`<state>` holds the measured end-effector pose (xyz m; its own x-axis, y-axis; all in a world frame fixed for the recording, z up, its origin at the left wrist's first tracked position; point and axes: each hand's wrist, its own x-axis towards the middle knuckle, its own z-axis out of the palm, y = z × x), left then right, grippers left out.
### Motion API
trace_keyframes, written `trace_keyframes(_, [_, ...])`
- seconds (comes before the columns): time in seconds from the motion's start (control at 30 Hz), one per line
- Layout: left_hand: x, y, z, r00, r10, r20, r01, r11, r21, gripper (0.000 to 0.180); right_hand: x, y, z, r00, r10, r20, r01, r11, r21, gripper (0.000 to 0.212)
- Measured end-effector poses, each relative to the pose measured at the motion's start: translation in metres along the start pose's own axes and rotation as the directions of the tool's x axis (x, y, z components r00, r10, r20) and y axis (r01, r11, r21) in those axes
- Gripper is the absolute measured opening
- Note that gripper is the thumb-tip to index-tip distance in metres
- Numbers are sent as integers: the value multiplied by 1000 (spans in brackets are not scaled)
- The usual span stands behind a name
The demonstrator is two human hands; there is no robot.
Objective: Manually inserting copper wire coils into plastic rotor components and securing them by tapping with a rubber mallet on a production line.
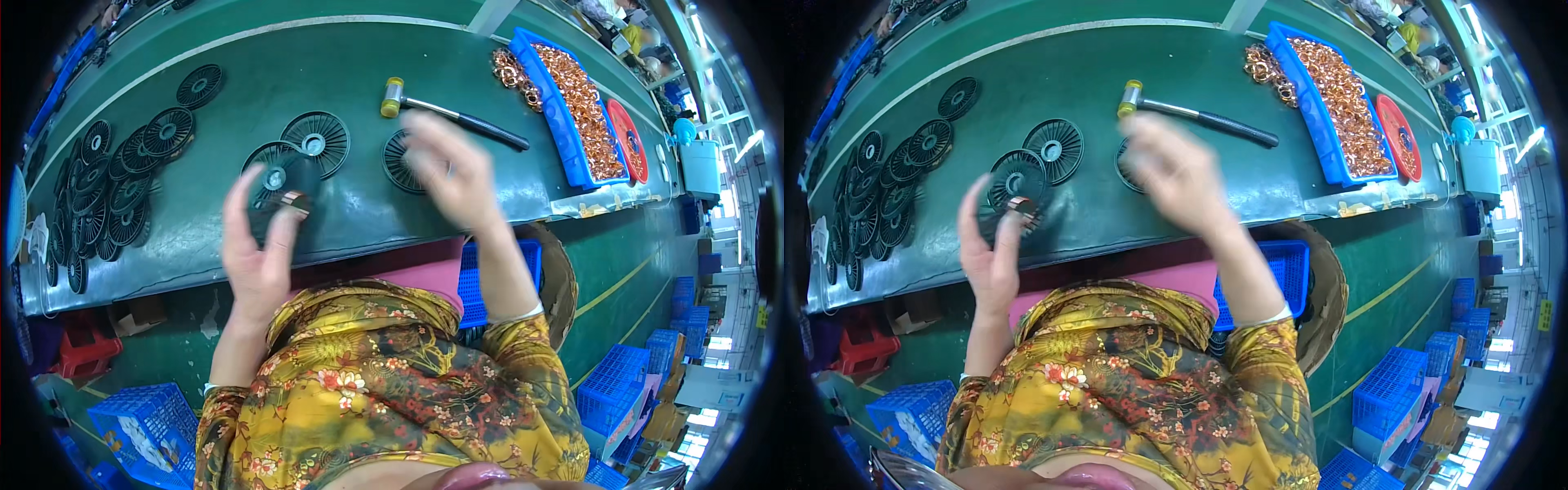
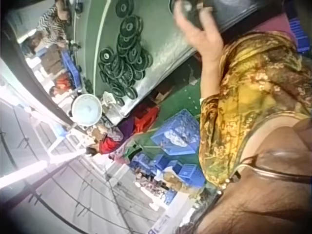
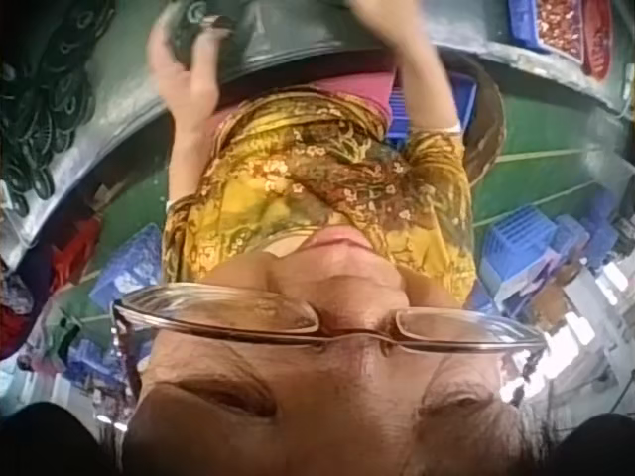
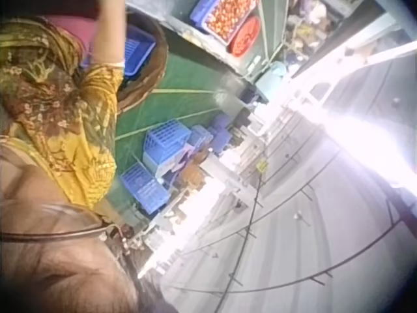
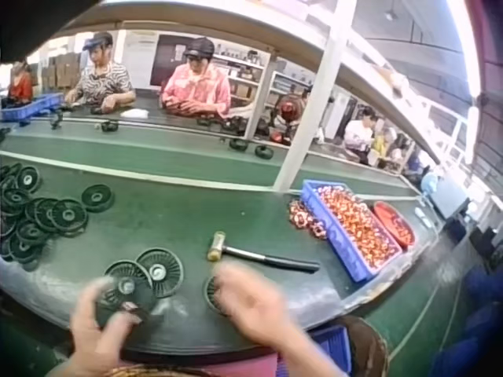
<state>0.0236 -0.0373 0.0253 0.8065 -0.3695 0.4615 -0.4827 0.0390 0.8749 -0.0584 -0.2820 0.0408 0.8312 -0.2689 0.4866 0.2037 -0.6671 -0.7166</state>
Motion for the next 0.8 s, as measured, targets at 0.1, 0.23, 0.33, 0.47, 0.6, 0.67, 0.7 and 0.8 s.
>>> trace_keyframes(0.1, [13, -25, -30, 945, 241, -219, -131, 896, 424, 46, 42, 87, -65, 937, -82, -338, -148, 786, -600, 34])
trace_keyframes(0.23, [23, -34, -50, 954, 274, -126, -123, 736, 666, 37, 71, 142, -117, 736, 378, -561, -660, 218, -719, 42])
trace_keyframes(0.33, [20, -41, -57, 977, 49, 210, -195, 614, 765, 50, 68, 174, -129, 752, 368, -548, -641, 208, -739, 31])
trace_keyframes(0.47, [39, -32, -60, 962, 132, 238, -261, 696, 669, 51, 48, 177, -137, 872, 177, -456, -480, 489, -728, 28])
trace_keyframes(0.6, [98, -58, -88, 965, 190, 179, -243, 396, 885, 55, 43, 178, -135, 879, 243, -409, -472, 557, -683, 33])
trace_keyframes(0.67, [122, -78, -104, 983, 128, 133, -155, 188, 970, 74, 52, 158, -118, 847, 272, -457, -531, 386, -754, 40])
trace_keyframes(0.7, [130, -84, -111, 988, 36, 148, -151, 109, 983, 79, 55, 153, -115, 820, 305, -484, -569, 349, -744, 40])
trace_keyframes(0.8, [137, -98, -126, 990, -48, 135, -128, 133, 983, 55, 57, 143, -104, 822, 374, -431, -545, 293, -785, 40])
